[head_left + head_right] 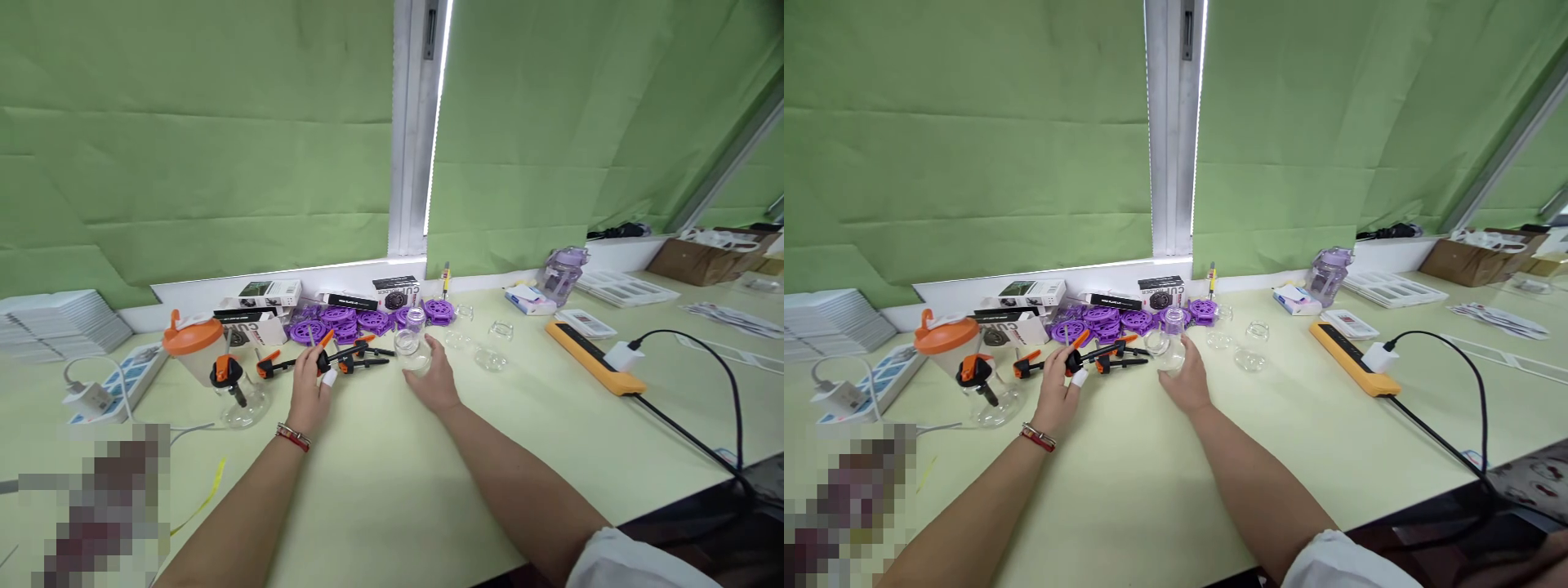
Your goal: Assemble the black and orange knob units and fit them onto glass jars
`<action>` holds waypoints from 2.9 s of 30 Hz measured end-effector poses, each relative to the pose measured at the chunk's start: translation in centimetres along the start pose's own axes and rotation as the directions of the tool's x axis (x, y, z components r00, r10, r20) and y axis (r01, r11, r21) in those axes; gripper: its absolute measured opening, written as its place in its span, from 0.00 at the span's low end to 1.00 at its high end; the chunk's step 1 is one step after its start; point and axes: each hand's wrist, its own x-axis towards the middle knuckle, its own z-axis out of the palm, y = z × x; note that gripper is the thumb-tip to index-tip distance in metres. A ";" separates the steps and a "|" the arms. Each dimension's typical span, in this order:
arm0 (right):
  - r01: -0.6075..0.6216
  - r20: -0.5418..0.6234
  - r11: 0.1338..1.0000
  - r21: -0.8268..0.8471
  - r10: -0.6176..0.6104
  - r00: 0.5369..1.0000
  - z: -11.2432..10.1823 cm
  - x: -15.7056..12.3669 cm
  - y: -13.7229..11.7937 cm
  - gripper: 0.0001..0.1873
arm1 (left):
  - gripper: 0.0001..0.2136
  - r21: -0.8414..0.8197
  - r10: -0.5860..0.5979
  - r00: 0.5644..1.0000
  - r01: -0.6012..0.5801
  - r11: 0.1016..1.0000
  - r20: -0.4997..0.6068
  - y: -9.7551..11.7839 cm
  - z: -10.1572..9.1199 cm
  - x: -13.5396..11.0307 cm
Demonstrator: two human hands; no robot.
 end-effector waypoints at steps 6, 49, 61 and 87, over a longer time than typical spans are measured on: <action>0.129 0.027 0.990 -0.053 -0.127 0.991 1.3 0.2 0.8 0.40 | 0.22 -0.168 -0.145 0.989 0.145 0.975 0.012 0.9 0.6 -0.8; 0.252 0.363 0.942 0.220 -0.319 0.875 -2.6 -1.1 -3.0 0.40 | 0.25 -0.576 -0.175 0.935 0.331 0.747 0.310 1.2 0.8 -1.7; -0.183 0.508 0.803 0.567 -0.166 0.845 -2.6 0.3 -1.0 0.37 | 0.25 -0.595 -0.202 0.914 0.385 0.706 0.352 1.3 0.6 -1.7; -0.544 0.670 0.640 0.544 0.059 0.740 -2.0 -0.2 -1.4 0.33 | 0.22 -0.629 -0.142 0.943 0.307 0.714 0.300 1.6 0.8 -1.7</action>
